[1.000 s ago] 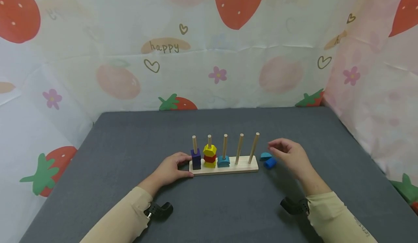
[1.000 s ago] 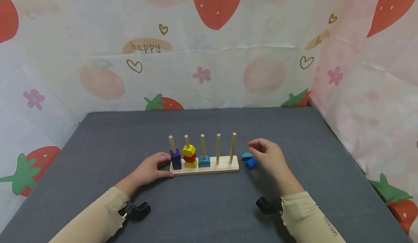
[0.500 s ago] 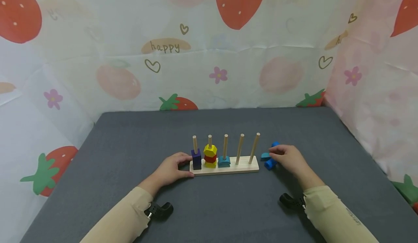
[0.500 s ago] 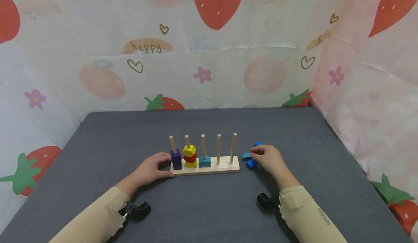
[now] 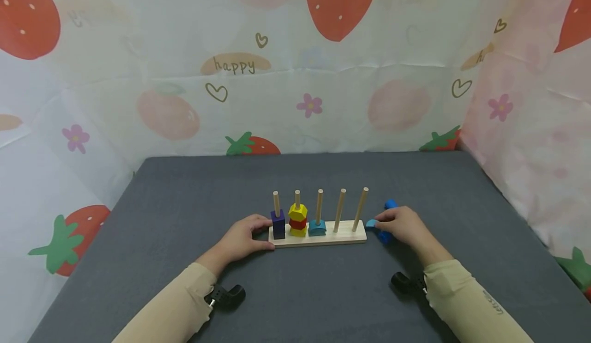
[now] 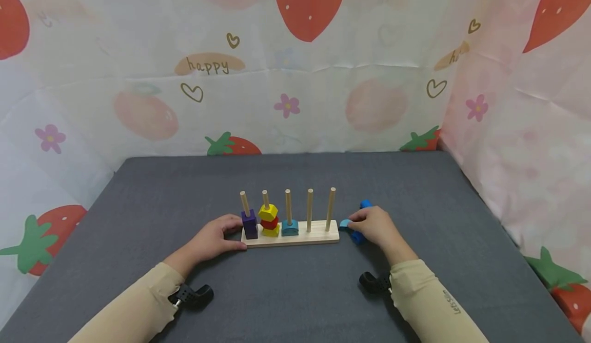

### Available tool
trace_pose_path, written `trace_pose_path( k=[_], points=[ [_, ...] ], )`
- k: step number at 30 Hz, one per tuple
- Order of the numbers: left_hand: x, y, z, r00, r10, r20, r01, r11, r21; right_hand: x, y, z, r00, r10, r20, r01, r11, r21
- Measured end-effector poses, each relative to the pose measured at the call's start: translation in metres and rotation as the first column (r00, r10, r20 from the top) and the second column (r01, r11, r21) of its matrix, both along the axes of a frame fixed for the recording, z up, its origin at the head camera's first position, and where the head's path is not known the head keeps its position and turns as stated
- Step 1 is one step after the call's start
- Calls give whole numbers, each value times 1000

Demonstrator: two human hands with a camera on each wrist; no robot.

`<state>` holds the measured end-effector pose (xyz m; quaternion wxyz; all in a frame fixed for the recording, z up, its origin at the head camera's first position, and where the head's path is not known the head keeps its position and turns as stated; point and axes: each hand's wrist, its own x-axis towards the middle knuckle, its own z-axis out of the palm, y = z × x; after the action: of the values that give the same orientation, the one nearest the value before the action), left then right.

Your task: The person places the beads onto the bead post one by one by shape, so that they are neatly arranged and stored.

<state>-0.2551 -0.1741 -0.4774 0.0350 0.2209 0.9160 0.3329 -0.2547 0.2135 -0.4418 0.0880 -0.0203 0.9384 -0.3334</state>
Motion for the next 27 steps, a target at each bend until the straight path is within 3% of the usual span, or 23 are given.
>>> trace_pose_path(
  k=[8, 20, 27],
  points=[
    [-1, 0, -1, 1000, 2, 5, -2, 1000, 5, 0, -6, -4, 999, 13, -45, -12, 1000, 9],
    [0, 0, 0, 1000, -3, 0, 3, 1000, 5, 1, -5, -8, 999, 37, -16, -36, 999, 3],
    [0, 0, 0, 1000, -5, 10, 4, 1000, 13, 3, 0, -2, 998, 47, -35, -48, 998, -42]
  ],
)
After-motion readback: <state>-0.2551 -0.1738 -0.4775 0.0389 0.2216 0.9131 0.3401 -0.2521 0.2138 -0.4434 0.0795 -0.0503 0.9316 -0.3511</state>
